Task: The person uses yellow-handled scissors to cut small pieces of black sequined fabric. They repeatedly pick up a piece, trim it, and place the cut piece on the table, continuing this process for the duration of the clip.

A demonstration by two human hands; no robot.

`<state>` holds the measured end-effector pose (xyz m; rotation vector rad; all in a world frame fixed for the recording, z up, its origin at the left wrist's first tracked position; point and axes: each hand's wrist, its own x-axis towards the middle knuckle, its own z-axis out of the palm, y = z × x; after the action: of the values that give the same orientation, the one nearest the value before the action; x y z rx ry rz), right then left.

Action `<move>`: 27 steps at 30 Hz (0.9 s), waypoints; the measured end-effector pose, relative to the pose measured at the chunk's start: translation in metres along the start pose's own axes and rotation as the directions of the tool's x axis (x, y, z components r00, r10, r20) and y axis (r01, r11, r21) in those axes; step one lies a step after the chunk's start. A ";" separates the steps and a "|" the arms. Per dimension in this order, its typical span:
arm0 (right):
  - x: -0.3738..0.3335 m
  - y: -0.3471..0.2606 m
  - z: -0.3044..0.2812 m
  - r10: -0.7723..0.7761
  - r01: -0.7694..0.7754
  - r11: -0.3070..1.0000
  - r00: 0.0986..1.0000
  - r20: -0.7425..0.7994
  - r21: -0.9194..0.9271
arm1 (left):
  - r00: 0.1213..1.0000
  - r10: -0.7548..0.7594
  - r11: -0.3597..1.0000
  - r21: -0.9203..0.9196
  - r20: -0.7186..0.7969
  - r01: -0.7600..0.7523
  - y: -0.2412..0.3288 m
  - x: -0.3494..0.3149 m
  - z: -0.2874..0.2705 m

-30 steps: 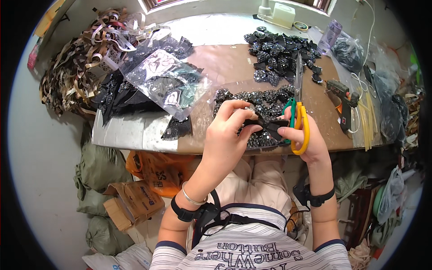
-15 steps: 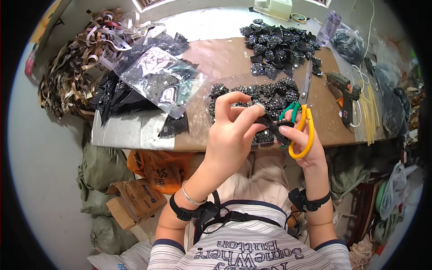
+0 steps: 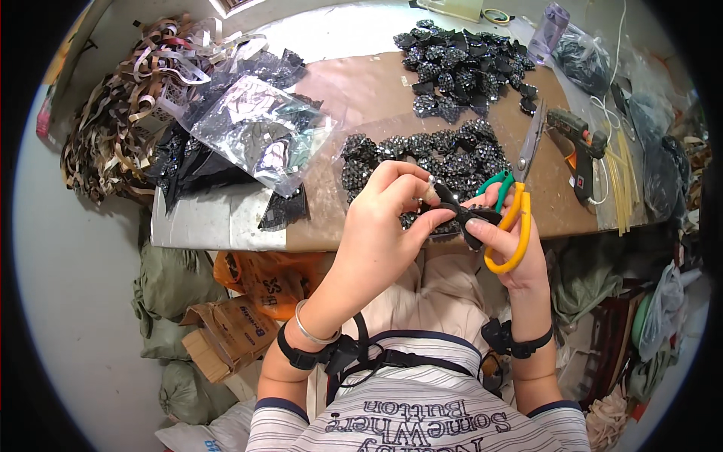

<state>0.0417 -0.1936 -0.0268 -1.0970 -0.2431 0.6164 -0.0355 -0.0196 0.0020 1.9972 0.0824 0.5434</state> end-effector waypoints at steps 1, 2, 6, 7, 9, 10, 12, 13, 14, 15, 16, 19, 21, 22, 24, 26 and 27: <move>-0.001 0.000 0.001 -0.007 0.006 1.000 1.000 -0.009 -0.015 | 1.000 -0.008 1.000 0.005 -0.013 0.008 0.001 0.001 0.001; -0.002 0.000 0.002 -0.020 0.019 1.000 0.999 -0.031 -0.013 | 1.000 0.013 1.000 0.026 -0.009 -0.013 0.000 0.001 0.001; -0.004 0.000 0.006 -0.041 0.040 0.999 0.996 -0.075 -0.009 | 1.000 0.010 1.000 0.010 -0.014 -0.010 -0.002 0.000 -0.001; -0.004 0.000 0.006 -0.039 0.038 0.999 0.996 -0.076 -0.009 | 1.000 -0.012 1.000 -0.020 -0.019 0.012 -0.002 -0.001 -0.002; -0.004 -0.001 0.006 -0.011 0.010 1.000 0.996 -0.083 -0.007 | 0.997 -0.076 0.995 -0.062 0.015 0.077 -0.003 0.000 -0.004; -0.004 -0.001 0.005 0.002 -0.002 1.000 0.996 -0.088 -0.007 | 0.994 -0.106 0.991 -0.083 0.035 0.109 -0.003 0.001 -0.005; -0.004 -0.002 0.004 0.016 -0.017 1.000 0.996 -0.086 -0.013 | 0.982 -0.181 0.979 -0.087 0.060 0.186 -0.001 0.001 -0.007; -0.004 -0.002 0.004 0.024 -0.025 1.000 0.996 -0.085 -0.016 | 0.973 -0.218 0.971 -0.087 0.072 0.224 -0.001 0.001 -0.008; -0.004 -0.002 0.003 0.027 -0.028 0.999 0.996 -0.087 -0.019 | 0.970 -0.230 0.965 -0.109 0.080 0.238 -0.002 0.002 -0.008; -0.005 -0.003 0.004 0.031 -0.033 0.999 0.996 -0.088 -0.022 | 0.966 -0.242 0.959 -0.131 0.086 0.252 -0.004 0.002 -0.009; -0.005 -0.003 0.004 0.035 -0.038 0.999 0.996 -0.088 -0.025 | 0.963 -0.255 0.952 -0.152 0.093 0.267 -0.005 0.002 -0.010; -0.002 -0.005 0.000 -0.006 0.001 0.991 0.999 -0.031 -0.133 | 0.937 -0.313 0.899 -0.269 0.153 0.344 -0.005 0.002 -0.012; 0.005 -0.015 0.004 0.041 -0.046 0.989 0.999 -0.034 -0.142 | 0.919 -0.348 0.842 -0.369 0.187 0.394 -0.008 0.003 -0.012; 0.007 -0.022 0.008 0.064 -0.069 0.987 0.997 -0.035 -0.146 | 0.909 -0.364 0.808 -0.416 0.205 0.417 -0.010 0.003 -0.012; 0.009 -0.028 0.012 -0.085 0.034 0.946 0.986 -0.143 -0.324 | 0.934 -0.354 0.836 -0.435 0.036 0.334 -0.020 0.003 -0.010; -0.004 -0.042 0.003 -0.029 -0.033 0.914 0.989 -0.145 -0.405 | 0.926 -0.360 0.841 -0.470 -0.117 0.268 -0.026 0.004 -0.009; -0.015 -0.051 0.004 0.111 -0.149 0.897 0.987 -0.114 -0.415 | 0.921 -0.355 0.837 -0.495 -0.163 0.235 -0.028 0.004 -0.007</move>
<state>0.0449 -0.2153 0.0218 -1.5678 -0.2345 0.6498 -0.0305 0.0009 -0.0180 1.4007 0.3780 0.5474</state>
